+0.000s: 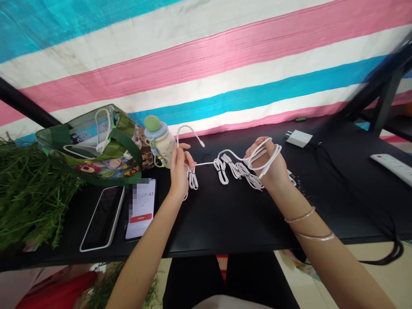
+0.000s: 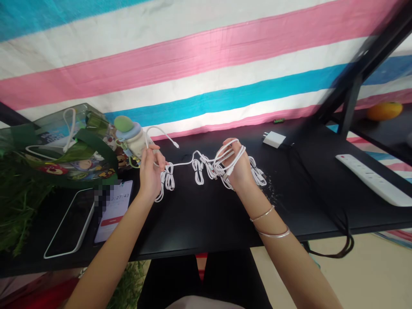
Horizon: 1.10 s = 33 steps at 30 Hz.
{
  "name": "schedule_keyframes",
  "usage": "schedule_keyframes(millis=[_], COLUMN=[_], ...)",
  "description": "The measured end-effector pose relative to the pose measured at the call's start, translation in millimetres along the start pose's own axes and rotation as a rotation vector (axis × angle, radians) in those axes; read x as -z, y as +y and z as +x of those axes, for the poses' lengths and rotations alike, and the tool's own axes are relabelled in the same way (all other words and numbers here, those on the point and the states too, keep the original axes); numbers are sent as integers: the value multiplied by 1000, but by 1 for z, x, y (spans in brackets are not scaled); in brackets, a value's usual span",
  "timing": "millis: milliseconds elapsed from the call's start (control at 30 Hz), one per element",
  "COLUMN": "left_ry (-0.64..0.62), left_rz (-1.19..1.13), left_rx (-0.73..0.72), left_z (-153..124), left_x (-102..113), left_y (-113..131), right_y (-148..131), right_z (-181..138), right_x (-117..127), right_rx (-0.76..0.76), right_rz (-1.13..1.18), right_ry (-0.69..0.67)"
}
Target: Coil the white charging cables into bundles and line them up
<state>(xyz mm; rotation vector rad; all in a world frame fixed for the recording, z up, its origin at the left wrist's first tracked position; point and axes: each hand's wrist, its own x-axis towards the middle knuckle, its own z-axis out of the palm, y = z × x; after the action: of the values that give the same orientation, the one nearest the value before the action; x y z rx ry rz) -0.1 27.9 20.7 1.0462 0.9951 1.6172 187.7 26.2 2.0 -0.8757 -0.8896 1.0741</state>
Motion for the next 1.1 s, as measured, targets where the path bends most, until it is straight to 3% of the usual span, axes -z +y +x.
schedule_keyframes(millis=[300,533,800,1100], left_ry=[-15,-3,-85,-269], left_rz=[-173,-375,-473,-341], left_rx=[121,253,353,359], left_z=[-2,-8,-17,-17], left_x=[-3,-9,-15,-12], left_y=[9,16,21,5], right_y=[-5,-2,5,8], right_z=[-11,-18,-16,-17], right_x=[-12,-16,-16,-18], right_rx=[-260,-374,-354,-285], right_rz=[-58,-168,-174,-148], right_ry=[-217,-375,-390,-328])
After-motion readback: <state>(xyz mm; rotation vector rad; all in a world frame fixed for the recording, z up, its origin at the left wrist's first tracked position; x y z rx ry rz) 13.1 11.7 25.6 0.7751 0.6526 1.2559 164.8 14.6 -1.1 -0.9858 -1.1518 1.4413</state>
